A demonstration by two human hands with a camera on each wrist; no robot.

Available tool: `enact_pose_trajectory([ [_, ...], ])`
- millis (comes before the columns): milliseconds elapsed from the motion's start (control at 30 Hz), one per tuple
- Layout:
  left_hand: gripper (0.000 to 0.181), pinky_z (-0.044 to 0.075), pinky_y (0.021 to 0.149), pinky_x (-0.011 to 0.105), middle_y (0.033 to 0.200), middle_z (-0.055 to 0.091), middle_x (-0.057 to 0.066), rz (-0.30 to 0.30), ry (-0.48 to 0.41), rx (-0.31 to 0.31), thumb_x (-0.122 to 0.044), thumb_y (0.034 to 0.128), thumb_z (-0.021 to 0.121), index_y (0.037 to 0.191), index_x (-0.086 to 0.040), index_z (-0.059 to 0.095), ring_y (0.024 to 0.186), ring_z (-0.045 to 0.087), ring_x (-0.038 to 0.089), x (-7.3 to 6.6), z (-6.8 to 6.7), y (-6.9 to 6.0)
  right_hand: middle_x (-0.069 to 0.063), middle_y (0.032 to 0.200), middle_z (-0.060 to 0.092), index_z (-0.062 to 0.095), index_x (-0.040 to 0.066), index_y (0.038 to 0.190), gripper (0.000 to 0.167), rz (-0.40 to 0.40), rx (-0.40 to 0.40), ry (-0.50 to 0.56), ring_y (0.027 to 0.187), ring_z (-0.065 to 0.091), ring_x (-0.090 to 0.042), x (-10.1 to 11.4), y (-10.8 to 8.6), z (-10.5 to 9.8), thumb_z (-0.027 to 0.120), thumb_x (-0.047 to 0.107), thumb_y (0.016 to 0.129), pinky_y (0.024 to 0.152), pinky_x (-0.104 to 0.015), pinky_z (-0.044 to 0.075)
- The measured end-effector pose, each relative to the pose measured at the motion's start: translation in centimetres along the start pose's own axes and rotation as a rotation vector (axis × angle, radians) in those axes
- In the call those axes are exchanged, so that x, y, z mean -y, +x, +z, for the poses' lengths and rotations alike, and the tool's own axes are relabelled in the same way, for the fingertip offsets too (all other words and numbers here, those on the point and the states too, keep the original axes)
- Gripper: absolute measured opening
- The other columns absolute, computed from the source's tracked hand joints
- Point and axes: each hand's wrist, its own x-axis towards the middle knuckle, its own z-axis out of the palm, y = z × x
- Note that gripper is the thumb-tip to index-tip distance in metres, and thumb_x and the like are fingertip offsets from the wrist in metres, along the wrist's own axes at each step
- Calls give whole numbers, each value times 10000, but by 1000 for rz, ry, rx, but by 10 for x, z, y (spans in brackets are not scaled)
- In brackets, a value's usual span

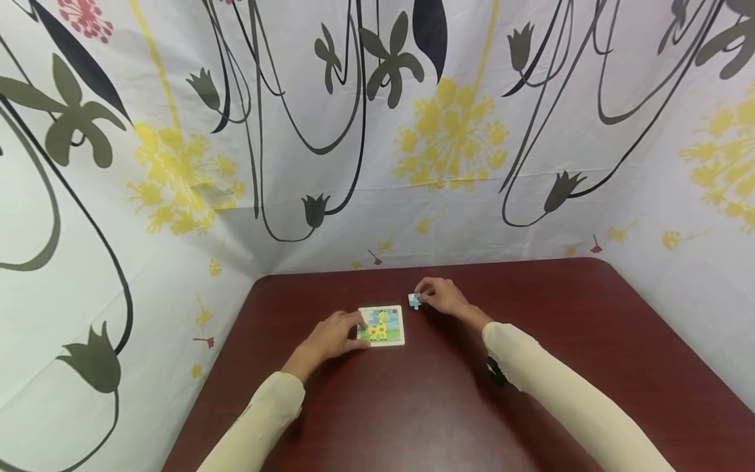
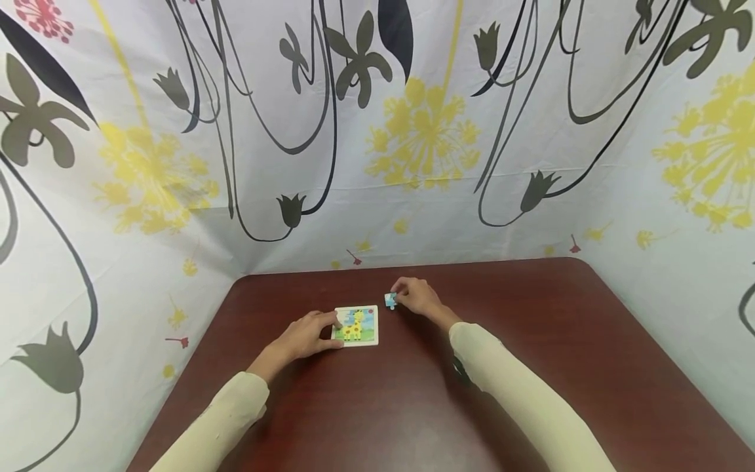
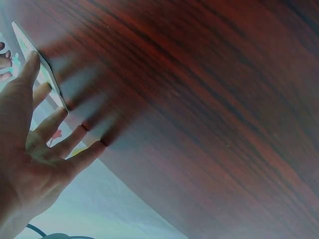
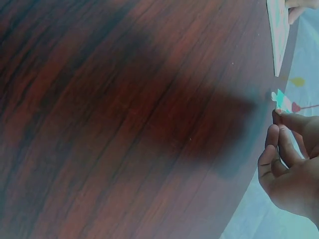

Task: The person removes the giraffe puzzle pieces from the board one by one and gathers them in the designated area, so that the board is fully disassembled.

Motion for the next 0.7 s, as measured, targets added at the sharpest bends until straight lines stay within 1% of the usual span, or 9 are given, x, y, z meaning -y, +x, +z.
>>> enact_pose_trajectory([
  [167,439,498,944,571,1320,642,46,-2,6,4,-540,916,758,1239,-259,660,1244,561,282,0,2,-1,-118,1061,760,710,50,1149,149,13,9,1,987,722,-289,-1,-1,7,671,92,1012,785,-439,562],
  [367,430,496,954,573,1330,642,42,-6,8,7,-532,925,753,1247,-260,667,1264,555,285,-1,1,0,-129,1065,759,714,53,1153,154,43,-2,-28,974,722,-295,-1,3,10,673,99,1012,773,-441,560],
  [533,425,498,951,572,1321,647,36,-1,7,5,-527,925,754,1243,-258,669,1269,558,288,-1,2,-1,-141,1083,757,718,53,1161,161,67,-9,-36,1004,716,-316,-3,4,12,675,96,1011,829,-485,559],
  [700,432,501,949,561,1305,653,28,4,16,-2,-532,921,757,1239,-254,667,1256,563,278,0,1,-1,-145,1090,757,723,51,1167,168,61,-15,-35,1014,716,-322,-4,5,11,669,93,1014,828,-489,559],
])
